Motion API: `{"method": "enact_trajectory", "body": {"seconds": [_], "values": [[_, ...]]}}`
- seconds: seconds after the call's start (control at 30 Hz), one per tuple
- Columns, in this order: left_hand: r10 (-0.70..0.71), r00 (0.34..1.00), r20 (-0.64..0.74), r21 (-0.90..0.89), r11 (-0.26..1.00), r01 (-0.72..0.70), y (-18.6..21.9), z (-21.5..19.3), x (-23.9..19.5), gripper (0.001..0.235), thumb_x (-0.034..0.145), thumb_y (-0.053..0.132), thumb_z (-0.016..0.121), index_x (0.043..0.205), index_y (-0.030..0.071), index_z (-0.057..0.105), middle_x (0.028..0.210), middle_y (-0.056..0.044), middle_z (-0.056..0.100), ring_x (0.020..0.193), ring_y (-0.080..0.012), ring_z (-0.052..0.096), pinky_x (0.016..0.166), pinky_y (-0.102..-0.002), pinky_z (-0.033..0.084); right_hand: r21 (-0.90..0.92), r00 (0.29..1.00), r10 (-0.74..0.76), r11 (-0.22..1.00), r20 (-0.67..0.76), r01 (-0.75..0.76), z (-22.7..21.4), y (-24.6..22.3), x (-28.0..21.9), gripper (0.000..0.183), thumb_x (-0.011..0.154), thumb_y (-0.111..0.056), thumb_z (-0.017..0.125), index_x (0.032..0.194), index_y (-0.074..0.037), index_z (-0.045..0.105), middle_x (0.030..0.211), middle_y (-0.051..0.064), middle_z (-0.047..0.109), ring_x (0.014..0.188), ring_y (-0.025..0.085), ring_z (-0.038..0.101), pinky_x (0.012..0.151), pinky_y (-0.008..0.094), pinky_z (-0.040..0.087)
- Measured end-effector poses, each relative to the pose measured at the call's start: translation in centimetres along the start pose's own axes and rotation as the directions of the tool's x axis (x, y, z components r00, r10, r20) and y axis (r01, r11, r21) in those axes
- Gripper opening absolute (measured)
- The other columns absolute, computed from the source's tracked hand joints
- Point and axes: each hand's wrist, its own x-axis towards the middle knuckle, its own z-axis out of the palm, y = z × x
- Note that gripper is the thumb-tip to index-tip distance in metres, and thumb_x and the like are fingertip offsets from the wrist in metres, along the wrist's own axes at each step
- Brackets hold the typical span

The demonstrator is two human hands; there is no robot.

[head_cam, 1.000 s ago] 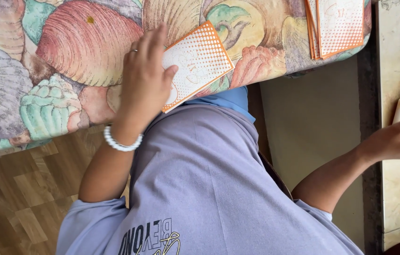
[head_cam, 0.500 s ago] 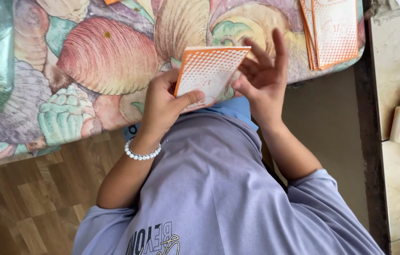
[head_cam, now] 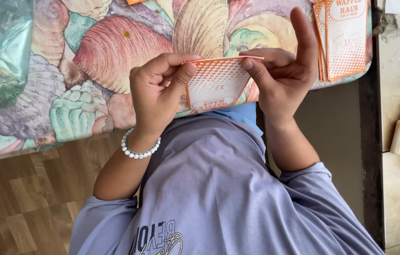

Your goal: Applying glue to paper sleeves and folding them to assemble food packaging.

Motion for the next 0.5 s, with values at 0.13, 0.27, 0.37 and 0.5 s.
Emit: {"method": "enact_trajectory", "body": {"seconds": [0.13, 0.27, 0.37, 0.5], "values": [[0.042, 0.999, -0.021, 0.047, 0.998, -0.041, 0.4, -0.1, 0.0, 0.022, 0.105, 0.022, 0.066, 0.108, 0.003, 0.076, 0.067, -0.001, 0.065, 0.058, -0.0037, 0.037, 0.053, -0.023, 0.024, -0.020, 1.000, 0.020, 1.000, -0.008, -0.020, 0.5, -0.8, 0.5, 0.076, 0.096, 0.013, 0.084, 0.155, -0.002, 0.039, 0.140, 0.024, 0.068, 0.096, 0.030, 0.076, 0.089, 0.037, 0.067], [0.054, 0.998, -0.016, 0.048, 0.997, -0.053, 0.5, -0.1, 0.0, 0.023, 0.105, 0.022, 0.065, 0.108, 0.002, 0.076, 0.076, -0.004, 0.072, 0.061, -0.0039, 0.048, 0.054, -0.021, 0.031, -0.080, 0.999, 0.031, 0.996, 0.035, -0.028, 0.7, -1.6, 1.2, 0.054, 0.096, 0.007, 0.082, 0.140, 0.002, 0.050, 0.098, 0.024, 0.074, 0.091, 0.027, 0.074, 0.087, 0.032, 0.061], [0.053, 0.998, -0.019, 0.040, 0.998, -0.052, 0.2, 0.1, 0.1, 0.024, 0.105, 0.022, 0.065, 0.108, 0.000, 0.077, 0.065, 0.000, 0.062, 0.056, -0.0030, 0.037, 0.050, -0.022, 0.024, -0.239, 0.978, -0.093, 0.961, 0.185, 0.137, 0.8, -3.0, 2.6, 0.032, 0.102, 0.003, 0.076, 0.128, 0.005, 0.058, 0.103, 0.024, 0.072, 0.096, 0.029, 0.073, 0.091, 0.035, 0.060], [0.089, 0.996, -0.004, 0.016, 0.996, -0.089, 0.6, 0.2, 0.5, 0.023, 0.104, 0.018, 0.065, 0.106, -0.003, 0.075, 0.078, -0.008, 0.074, 0.060, -0.0044, 0.054, 0.051, -0.019, 0.035, -0.524, 0.776, -0.292, 0.602, 0.559, 0.603, 2.1, -5.9, 4.9, 0.048, 0.108, -0.040, 0.061, 0.126, 0.004, 0.069, 0.138, 0.024, 0.060, 0.126, 0.048, 0.059, 0.107, 0.058, 0.051]]}}
